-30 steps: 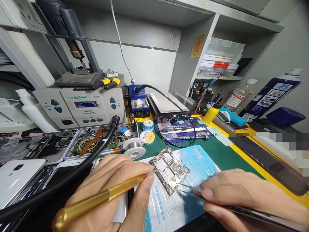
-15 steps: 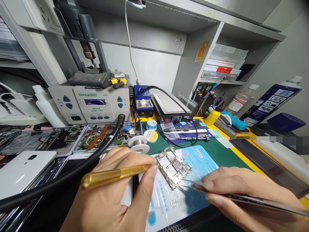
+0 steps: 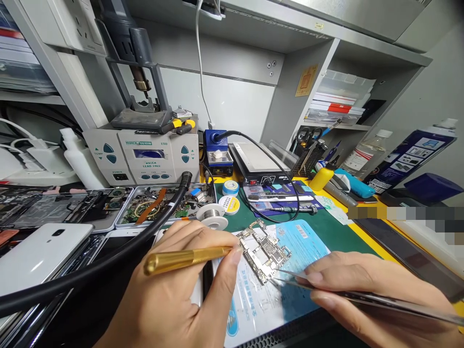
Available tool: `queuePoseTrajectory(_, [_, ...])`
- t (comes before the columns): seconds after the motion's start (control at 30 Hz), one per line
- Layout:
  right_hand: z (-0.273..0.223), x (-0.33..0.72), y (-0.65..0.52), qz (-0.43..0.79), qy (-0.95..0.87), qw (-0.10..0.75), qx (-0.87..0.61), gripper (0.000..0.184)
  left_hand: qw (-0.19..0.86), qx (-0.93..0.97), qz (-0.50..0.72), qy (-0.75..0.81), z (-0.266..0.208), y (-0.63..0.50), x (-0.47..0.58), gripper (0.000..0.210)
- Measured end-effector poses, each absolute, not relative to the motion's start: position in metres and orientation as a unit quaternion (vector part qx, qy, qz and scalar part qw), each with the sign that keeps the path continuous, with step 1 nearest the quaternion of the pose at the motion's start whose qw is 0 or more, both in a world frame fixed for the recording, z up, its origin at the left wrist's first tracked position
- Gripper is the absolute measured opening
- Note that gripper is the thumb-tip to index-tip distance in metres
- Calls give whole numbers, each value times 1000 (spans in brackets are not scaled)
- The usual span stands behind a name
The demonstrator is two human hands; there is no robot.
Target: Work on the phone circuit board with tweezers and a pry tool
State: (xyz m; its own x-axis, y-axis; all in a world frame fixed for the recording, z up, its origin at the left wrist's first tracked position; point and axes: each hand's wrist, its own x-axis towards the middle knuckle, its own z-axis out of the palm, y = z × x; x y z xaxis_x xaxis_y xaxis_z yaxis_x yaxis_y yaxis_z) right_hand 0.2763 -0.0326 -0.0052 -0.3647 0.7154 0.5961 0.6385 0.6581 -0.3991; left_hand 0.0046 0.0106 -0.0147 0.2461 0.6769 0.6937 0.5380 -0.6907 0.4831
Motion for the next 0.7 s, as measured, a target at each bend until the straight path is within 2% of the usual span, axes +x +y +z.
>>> queuePoseTrajectory(0.43, [-4, 275, -35, 62, -820, 391, -414, 30, 70, 781, 492, 379, -16, 9, 8, 13])
queuePoseTrajectory(0.7, [-5, 271, -35, 68, -798, 412, -434, 23, 78, 781, 489, 380, -16, 10, 9, 13])
